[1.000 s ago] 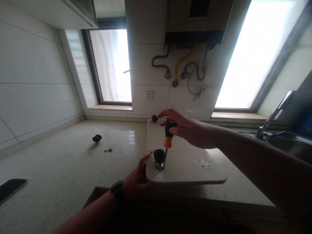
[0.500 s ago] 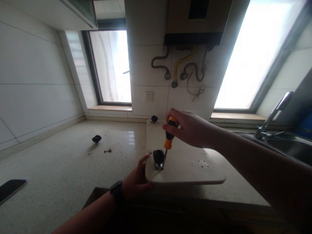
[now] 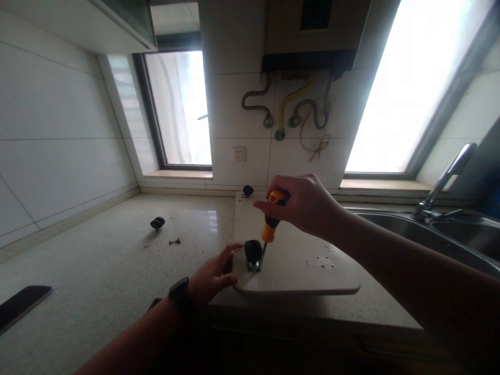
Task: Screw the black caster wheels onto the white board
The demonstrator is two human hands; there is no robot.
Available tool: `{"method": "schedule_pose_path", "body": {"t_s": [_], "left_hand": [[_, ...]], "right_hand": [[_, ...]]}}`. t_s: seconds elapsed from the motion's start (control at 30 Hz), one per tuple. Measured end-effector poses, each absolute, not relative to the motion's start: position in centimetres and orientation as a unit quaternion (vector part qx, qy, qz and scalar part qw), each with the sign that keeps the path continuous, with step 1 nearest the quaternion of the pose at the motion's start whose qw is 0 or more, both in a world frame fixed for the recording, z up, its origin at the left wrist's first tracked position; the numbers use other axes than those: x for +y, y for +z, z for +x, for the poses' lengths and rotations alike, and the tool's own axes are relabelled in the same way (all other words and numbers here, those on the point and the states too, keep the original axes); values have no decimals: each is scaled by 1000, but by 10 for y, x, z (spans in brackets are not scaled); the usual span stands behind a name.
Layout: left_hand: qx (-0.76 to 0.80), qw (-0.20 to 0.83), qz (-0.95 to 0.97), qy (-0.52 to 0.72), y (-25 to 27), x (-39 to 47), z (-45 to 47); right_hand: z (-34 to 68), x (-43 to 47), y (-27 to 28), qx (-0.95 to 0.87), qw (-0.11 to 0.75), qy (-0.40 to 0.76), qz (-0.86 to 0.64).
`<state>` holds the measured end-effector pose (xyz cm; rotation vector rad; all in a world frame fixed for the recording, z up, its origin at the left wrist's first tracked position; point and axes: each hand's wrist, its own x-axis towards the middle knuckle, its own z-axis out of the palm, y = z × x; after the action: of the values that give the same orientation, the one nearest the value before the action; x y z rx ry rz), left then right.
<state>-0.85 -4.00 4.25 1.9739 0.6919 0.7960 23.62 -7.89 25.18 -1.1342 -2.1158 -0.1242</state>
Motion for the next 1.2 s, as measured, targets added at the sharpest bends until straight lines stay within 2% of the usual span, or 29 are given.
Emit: {"method": "schedule_pose_path", "body": {"t_s": [0.13,0.23,0.33,0.43,0.5,0.63,0.77,0.87,1.03,1.1,1.17,1.2], "left_hand": [[409,254,797,365,94,-53,0],[389,221,802,397,124,-65,20],[351,251,786,442,140,-69,45],[326,328,743,483,145,-64,66],[321,380,708,502,144,-60,74],[290,452,676,505,146,-58,75],[251,502,695,449,155,-59,65],[240,516,702,428,160,-61,61],[348,421,682,487,158,-68,72],[370,416,661,503,155,-70,77],[353,439,648,512,153,-69,78],[338,455,645,513,152,-68,77]], "right_hand": [[235,-74,251,-797,338,-80,-494],[231,-74,254,-801,310,-91,-504],[226,-77,256,-812,281,-89,-504],[225,-78,256,-824,279,-51,-491],[228,-76,257,-842,295,30,-452],[244,-65,259,-860,303,284,-297],[256,-55,258,-840,303,376,-247],[254,-52,253,-819,348,335,-310],[238,-60,252,-810,387,128,-421],[235,-63,253,-806,385,77,-443],[238,-63,253,-824,374,83,-418],[241,-61,253,-840,365,121,-383]]}}
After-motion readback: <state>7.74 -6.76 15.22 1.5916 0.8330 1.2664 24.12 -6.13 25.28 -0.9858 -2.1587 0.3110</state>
